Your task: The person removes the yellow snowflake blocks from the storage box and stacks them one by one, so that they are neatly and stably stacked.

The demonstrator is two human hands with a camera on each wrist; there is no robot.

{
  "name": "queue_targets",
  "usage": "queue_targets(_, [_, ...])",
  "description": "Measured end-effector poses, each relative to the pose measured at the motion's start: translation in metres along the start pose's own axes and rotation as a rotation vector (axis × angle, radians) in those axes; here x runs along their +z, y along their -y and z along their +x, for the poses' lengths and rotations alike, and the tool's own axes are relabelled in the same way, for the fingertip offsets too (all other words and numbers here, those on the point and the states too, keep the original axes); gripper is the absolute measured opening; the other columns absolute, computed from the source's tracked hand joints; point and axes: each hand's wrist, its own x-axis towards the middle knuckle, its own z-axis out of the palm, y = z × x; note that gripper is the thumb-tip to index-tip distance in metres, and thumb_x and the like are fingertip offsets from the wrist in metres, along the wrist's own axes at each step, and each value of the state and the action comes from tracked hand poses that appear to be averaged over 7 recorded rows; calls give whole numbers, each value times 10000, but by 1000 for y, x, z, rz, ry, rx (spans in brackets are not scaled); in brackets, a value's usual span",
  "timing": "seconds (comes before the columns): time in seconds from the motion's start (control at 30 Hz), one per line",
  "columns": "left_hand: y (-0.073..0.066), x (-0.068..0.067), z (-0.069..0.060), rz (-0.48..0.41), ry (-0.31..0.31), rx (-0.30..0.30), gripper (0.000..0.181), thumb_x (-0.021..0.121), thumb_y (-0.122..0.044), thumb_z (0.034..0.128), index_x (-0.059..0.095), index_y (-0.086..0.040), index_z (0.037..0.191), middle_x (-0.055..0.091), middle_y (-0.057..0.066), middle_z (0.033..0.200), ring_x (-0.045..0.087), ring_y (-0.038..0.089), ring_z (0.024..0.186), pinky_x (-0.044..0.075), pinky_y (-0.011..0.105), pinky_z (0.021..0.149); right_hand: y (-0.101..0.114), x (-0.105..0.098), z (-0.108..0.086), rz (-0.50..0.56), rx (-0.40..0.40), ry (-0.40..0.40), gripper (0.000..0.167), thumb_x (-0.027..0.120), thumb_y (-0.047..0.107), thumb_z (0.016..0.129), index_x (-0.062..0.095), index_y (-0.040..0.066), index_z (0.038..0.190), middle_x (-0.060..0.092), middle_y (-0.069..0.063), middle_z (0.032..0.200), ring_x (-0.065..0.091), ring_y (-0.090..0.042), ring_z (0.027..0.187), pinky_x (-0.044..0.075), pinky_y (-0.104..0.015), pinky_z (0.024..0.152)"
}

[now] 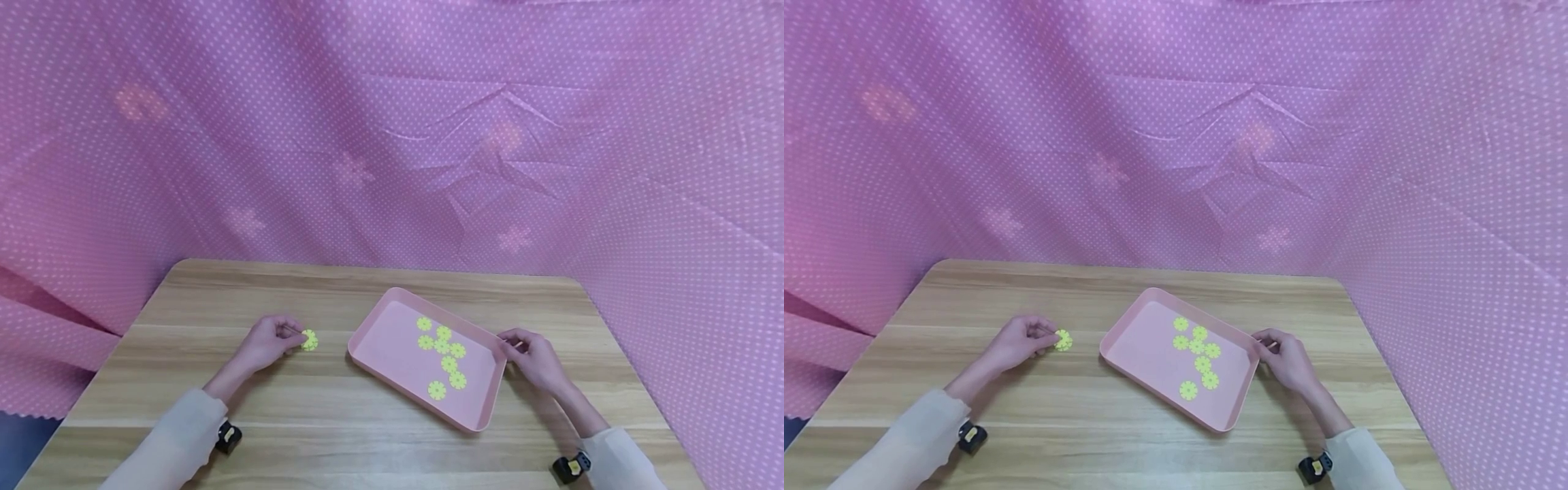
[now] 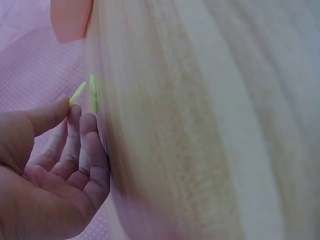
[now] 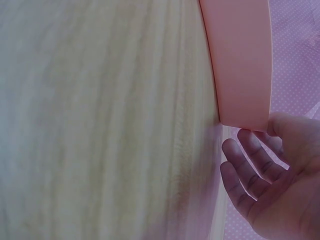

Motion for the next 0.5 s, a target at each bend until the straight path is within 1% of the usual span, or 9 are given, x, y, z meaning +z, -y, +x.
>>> queue_targets(0.2, [3, 12, -9, -2, -20, -5, 234, 748, -80, 947, 686, 72, 1114, 759, 195, 982, 683, 173, 773, 600, 250, 682, -6, -3, -3, 7, -20, 12, 206, 701, 100, 1000, 752, 29, 1187, 766, -117, 986, 618, -71, 786, 504, -194, 667])
queue_targets(0.5, [1, 13, -7, 56, -37, -29, 227, 761, -102, 940, 703, 49, 1098, 752, 148, 918, 663, 160, 721, 544, 241, 610, -6, -4, -3, 14, -14, 19, 216, 703, 125, 1006, 750, 31, 1195, 770, -118, 1002, 620, -84, 799, 497, -197, 649])
